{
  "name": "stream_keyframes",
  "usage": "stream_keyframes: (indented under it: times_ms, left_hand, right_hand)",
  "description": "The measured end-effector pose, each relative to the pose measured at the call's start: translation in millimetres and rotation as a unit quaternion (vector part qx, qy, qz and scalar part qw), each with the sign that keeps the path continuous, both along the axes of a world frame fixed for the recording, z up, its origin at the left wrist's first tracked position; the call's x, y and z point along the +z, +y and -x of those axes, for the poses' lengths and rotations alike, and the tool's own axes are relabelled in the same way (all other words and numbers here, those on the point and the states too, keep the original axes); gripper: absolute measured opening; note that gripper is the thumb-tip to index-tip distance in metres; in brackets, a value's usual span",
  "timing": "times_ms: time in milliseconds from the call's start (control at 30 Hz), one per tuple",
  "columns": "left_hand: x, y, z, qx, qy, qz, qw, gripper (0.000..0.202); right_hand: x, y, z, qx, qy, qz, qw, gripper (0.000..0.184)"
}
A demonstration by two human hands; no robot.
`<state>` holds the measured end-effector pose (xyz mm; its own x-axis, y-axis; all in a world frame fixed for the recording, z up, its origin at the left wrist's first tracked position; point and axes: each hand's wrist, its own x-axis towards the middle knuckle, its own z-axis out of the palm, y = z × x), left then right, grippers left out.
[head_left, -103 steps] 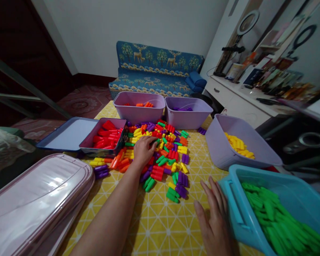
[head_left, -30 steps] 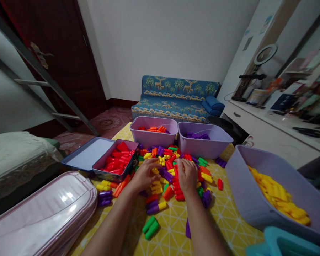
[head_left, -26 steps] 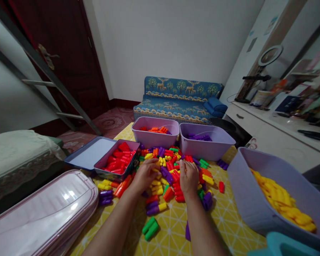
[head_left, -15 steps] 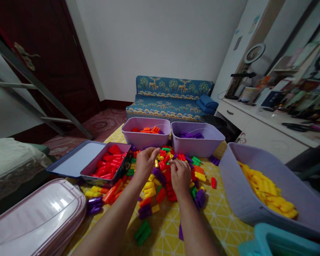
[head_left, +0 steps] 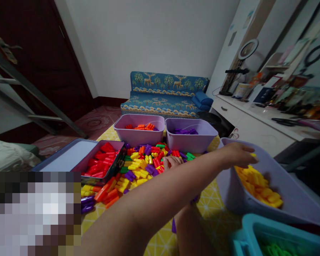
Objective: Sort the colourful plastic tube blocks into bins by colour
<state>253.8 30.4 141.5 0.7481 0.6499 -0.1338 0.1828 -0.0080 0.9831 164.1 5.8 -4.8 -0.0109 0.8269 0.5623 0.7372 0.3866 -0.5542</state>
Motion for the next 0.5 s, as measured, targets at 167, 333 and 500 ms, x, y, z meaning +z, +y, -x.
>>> stream_keyframes:
  times_ms: [167,333,500]
  left_hand:
    - [-7.7,-7,11,0.052,-0.004,-0.198,0.979,0.054]
    - [-39.1,-19,111,0.229,-0.11,-0.256,0.933,0.03]
    - [-101.8,-18,237,0.453,0.174,-0.382,0.786,0.027]
  right_hand:
    - [0.3,3,1,-0.027,0.004,-0.008,1.0,0.021]
    - [-1.3,11,6,-0.037,-0.019,-0.01,0.999,0.031]
    - [-0.8,8,9,-0.077,-0.008,-0.037,0.996,0.027]
